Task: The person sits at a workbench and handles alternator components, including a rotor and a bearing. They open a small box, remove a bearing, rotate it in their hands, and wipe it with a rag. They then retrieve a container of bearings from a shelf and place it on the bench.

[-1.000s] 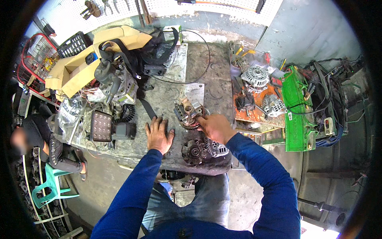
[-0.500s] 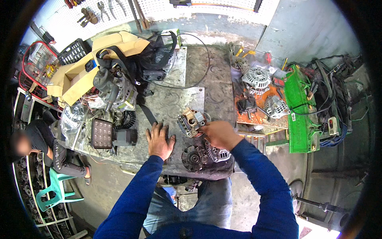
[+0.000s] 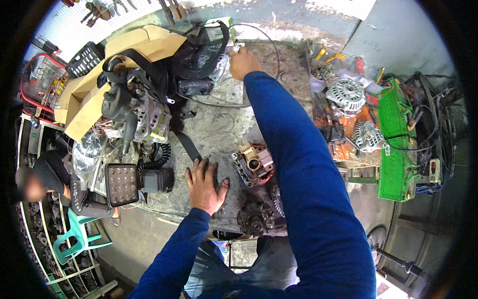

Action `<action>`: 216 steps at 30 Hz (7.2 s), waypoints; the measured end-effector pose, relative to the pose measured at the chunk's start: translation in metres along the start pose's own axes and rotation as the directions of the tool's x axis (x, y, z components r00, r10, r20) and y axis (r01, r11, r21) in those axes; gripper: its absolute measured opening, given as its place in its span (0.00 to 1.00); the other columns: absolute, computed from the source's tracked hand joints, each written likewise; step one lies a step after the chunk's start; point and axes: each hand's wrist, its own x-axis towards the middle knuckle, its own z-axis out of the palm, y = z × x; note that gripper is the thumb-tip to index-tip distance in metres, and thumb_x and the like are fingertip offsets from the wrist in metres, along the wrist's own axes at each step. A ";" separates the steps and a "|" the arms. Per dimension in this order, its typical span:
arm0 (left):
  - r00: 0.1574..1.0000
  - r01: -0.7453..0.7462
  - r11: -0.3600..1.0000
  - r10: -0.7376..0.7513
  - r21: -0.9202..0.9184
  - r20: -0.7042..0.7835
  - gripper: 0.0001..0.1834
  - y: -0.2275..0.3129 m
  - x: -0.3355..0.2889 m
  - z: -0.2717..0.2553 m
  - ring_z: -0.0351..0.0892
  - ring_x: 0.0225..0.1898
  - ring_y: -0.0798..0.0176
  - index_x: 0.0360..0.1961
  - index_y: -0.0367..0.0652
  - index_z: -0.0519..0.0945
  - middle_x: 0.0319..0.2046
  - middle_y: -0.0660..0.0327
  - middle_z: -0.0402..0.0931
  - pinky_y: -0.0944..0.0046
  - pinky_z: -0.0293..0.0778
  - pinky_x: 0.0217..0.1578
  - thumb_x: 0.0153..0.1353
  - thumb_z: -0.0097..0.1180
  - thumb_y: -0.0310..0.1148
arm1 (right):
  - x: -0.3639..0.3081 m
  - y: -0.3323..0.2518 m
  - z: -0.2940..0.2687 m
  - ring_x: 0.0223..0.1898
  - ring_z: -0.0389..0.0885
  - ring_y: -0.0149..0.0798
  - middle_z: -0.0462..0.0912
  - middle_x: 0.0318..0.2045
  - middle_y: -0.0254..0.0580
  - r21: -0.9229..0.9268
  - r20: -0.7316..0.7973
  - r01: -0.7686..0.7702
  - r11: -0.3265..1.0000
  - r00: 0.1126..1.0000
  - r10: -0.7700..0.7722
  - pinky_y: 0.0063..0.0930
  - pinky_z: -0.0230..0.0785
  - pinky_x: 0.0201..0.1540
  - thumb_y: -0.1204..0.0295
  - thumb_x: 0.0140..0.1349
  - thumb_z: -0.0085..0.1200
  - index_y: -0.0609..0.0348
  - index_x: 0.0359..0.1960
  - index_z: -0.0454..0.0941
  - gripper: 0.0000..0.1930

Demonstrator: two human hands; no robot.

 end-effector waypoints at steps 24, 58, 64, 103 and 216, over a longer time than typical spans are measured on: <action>1.000 0.008 0.999 -0.007 -0.041 0.027 0.41 -0.001 0.002 -0.004 0.56 0.79 0.35 0.70 0.43 0.74 0.72 0.44 0.67 0.20 0.41 0.76 0.62 0.66 0.55 | 0.063 -0.062 0.073 0.71 0.66 0.78 0.65 0.72 0.71 0.072 -0.112 -0.189 0.979 0.974 0.196 0.74 0.63 0.69 0.28 0.52 0.69 0.47 0.79 0.64 0.58; 0.974 0.014 0.942 -0.089 -0.336 -0.207 0.30 -0.077 -0.216 -0.062 0.68 0.69 0.28 0.65 0.38 0.76 0.68 0.35 0.69 0.39 0.66 0.71 0.60 0.64 0.29 | -0.405 -0.264 -0.082 0.70 0.67 0.70 0.65 0.71 0.68 0.315 0.146 -0.205 0.927 0.975 0.166 0.59 0.65 0.71 0.49 0.43 0.80 0.57 0.76 0.64 0.58; 0.941 0.291 0.870 -0.335 -0.398 -0.044 0.28 -0.096 -0.333 -0.118 0.81 0.61 0.42 0.62 0.36 0.78 0.60 0.44 0.77 0.49 0.79 0.61 0.58 0.63 0.24 | -0.414 -0.250 -0.014 0.72 0.64 0.66 0.60 0.74 0.63 -0.011 0.113 -0.199 0.980 0.974 0.199 0.60 0.62 0.73 0.49 0.45 0.80 0.48 0.80 0.59 0.60; 0.930 0.021 0.985 -0.082 -0.169 -0.359 0.24 -0.084 -0.092 -0.024 0.76 0.55 0.36 0.58 0.39 0.82 0.53 0.44 0.79 0.39 0.71 0.59 0.60 0.56 0.34 | 0.073 -0.005 -0.108 0.60 0.84 0.56 0.88 0.54 0.50 -0.413 -0.225 0.037 0.910 0.964 -0.142 0.62 0.72 0.63 0.67 0.74 0.47 0.46 0.58 0.85 0.17; 0.999 -0.006 0.896 0.029 0.443 -0.045 0.29 0.042 0.313 -0.063 0.81 0.62 0.42 0.51 0.38 0.87 0.59 0.48 0.81 0.46 0.83 0.58 0.60 0.73 0.53 | -0.661 -0.043 -0.044 0.48 0.83 0.54 0.84 0.42 0.43 0.363 0.198 -0.322 0.874 0.943 0.266 0.48 0.73 0.56 0.57 0.55 0.69 0.50 0.40 0.88 0.16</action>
